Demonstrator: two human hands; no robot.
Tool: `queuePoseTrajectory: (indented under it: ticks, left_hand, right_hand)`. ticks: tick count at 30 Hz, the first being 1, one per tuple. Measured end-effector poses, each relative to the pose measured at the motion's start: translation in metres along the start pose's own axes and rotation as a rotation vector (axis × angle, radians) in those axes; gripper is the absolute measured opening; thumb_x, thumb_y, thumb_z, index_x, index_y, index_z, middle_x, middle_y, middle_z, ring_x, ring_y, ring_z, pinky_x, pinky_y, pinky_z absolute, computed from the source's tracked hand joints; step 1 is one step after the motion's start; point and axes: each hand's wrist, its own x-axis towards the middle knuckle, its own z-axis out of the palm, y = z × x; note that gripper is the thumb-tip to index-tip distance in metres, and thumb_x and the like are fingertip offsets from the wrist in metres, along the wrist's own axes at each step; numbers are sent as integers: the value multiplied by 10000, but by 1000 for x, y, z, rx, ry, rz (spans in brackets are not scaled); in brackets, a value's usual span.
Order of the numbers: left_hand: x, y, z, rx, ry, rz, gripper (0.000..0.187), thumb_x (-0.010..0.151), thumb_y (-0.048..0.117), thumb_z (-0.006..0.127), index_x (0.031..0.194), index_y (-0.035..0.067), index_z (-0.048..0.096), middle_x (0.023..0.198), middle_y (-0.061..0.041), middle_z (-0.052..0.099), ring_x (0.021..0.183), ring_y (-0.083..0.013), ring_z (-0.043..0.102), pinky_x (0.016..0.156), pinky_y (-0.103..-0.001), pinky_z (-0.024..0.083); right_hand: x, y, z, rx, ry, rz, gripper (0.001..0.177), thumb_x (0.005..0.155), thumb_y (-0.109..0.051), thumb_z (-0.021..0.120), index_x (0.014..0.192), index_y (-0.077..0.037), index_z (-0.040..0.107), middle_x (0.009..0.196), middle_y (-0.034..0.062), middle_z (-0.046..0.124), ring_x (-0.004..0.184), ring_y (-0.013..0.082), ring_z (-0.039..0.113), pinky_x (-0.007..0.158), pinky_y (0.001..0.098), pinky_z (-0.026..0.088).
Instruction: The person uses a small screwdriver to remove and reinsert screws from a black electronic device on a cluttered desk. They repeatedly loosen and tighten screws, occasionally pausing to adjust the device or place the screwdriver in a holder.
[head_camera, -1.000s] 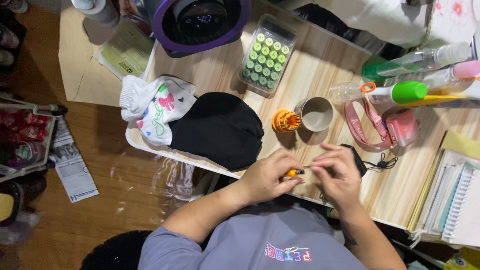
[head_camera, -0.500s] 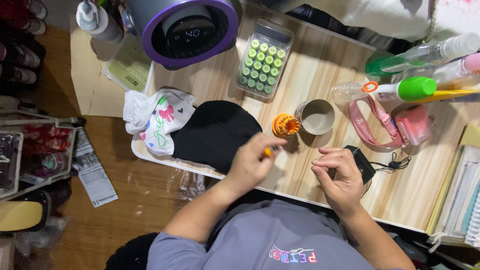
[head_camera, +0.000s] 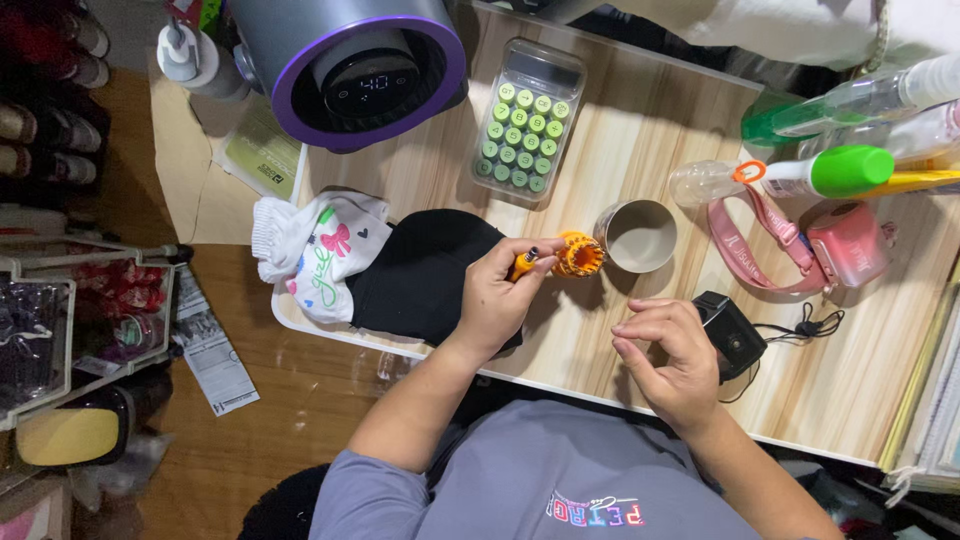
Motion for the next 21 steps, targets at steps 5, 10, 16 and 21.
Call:
queuePoseTrajectory:
  ticks: [5,10,16,21]
  left_hand:
    - [5,-3,-2,133,12,106,112,938,41,757,1041,33,713,1038,-92,715,934,-171,699,833,-279,561]
    - [6,-2,-2,135,-16,61,106,947,53,746,1050,50,723,1033,-82,727,916,-169,710,822,-271,564]
    - [6,0,-2,155,-28,64,125,949,49,734,1073,61,731,1048,-87,736,936,-190,736,830,-285,580]
    - [6,1,-1,231,-21,121,153,933,50,747,1082,71,720,1046,-96,729,920,-218,740,800,-299,588]
  right_hand:
    - [1,2,2,-1,-14,4,148,839,-40,778,963,-71,702,976,60,696,1094,288,662,979,381,512]
    - [1,3,3,-14,-19,-10,154,836,-42,776,968,-74,702,980,60,693,1104,293,659,975,381,500]
    - [0,3,4,-27,-33,-6,152,838,-54,776,968,-77,700,986,59,698,1114,292,661,976,383,489]
    - [0,2,4,-31,-33,-6,150,842,-55,773,969,-79,698,984,57,697,1112,288,660,980,382,488]
